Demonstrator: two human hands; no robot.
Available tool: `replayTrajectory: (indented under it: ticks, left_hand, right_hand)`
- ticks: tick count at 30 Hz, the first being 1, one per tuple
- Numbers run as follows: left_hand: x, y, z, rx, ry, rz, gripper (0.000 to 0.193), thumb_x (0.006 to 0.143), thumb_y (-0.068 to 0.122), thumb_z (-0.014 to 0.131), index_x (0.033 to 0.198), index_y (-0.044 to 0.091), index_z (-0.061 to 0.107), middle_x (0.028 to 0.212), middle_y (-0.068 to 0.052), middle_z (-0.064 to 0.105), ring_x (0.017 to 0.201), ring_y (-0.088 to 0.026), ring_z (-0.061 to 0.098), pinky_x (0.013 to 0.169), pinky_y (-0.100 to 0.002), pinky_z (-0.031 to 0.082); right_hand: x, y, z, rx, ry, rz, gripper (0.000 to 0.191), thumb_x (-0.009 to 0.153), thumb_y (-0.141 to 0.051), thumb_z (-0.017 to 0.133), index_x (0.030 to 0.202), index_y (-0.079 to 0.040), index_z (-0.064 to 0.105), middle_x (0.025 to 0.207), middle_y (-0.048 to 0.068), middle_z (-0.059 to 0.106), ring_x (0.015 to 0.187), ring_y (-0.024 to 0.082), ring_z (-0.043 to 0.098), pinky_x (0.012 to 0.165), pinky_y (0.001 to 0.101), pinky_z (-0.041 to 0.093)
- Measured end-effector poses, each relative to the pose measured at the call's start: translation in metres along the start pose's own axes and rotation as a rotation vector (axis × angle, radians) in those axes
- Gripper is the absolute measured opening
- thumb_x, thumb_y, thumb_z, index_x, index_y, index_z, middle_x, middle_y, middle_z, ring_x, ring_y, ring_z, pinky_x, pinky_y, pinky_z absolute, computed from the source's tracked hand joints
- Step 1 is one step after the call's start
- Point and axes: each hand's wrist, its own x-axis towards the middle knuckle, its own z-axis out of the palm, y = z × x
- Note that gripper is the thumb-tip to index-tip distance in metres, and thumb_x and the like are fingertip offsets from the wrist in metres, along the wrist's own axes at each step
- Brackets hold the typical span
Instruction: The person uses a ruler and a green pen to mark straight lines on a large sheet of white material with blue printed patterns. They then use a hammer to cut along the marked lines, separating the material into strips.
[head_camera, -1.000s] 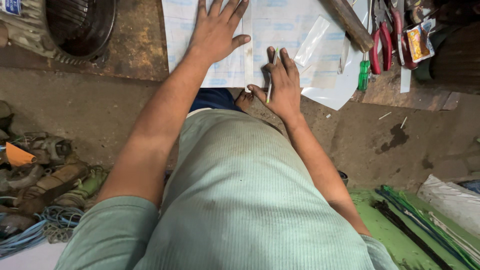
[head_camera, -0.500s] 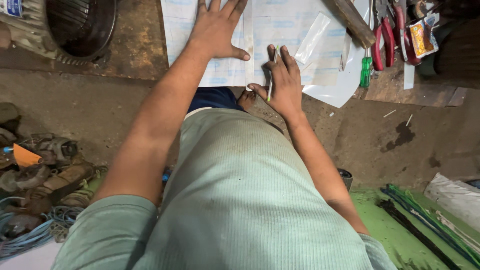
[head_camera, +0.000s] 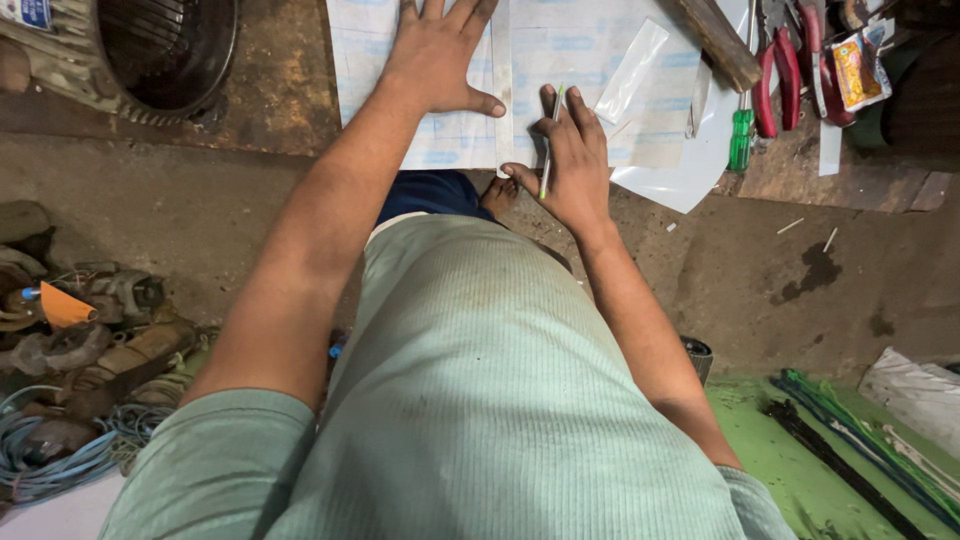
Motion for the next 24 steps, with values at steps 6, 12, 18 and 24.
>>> replayTrajectory:
  ticks: [6,12,18,24]
  left_hand:
    - [-0.0005,-0.0008,-0.0013,-0.02,0.088,0.034,0.14,0.059,0.084,0.081,0.162,0.005,0.029,0.164,-0.013,0.031,0.146,-0.041,0.025,0.108,-0.078,0.023]
    - [-0.0014,-0.0004,0.0015,-0.052,0.034,0.007,0.14,0.059,0.083,0.081,0.163,0.005,0.028,0.166,-0.012,0.03,0.148,-0.04,0.024,0.11,-0.079,0.022]
    - [-0.0004,-0.0007,0.0015,-0.026,0.052,0.011,0.141,0.059,0.085,0.08,0.163,0.005,0.028,0.165,-0.013,0.032,0.147,-0.04,0.025,0.109,-0.078,0.023]
    - [0.0007,0.0009,0.0024,-0.024,0.035,-0.003,0.14,0.058,0.087,0.078,0.161,0.005,0.031,0.161,-0.014,0.036,0.145,-0.041,0.029,0.11,-0.074,0.024]
  right_hand:
    - [0.0032,-0.0012,-0.0024,0.006,-0.006,0.014,0.06,0.092,-0.053,0.081,0.118,-0.003,0.062,0.16,0.016,0.049,0.151,0.044,0.036,0.12,0.0581,0.033]
    - [0.0017,-0.0009,-0.002,0.004,-0.014,0.018,0.059,0.091,-0.054,0.081,0.117,-0.004,0.063,0.16,0.015,0.048,0.152,0.044,0.036,0.12,0.059,0.033]
    - [0.002,0.0003,-0.0012,-0.001,-0.005,0.009,0.06,0.091,-0.053,0.081,0.119,-0.003,0.064,0.16,0.016,0.049,0.151,0.044,0.036,0.12,0.059,0.033]
    - [0.001,0.0011,-0.0007,-0.007,-0.004,0.003,0.06,0.091,-0.054,0.081,0.118,-0.003,0.064,0.159,0.016,0.05,0.151,0.043,0.036,0.119,0.0588,0.034]
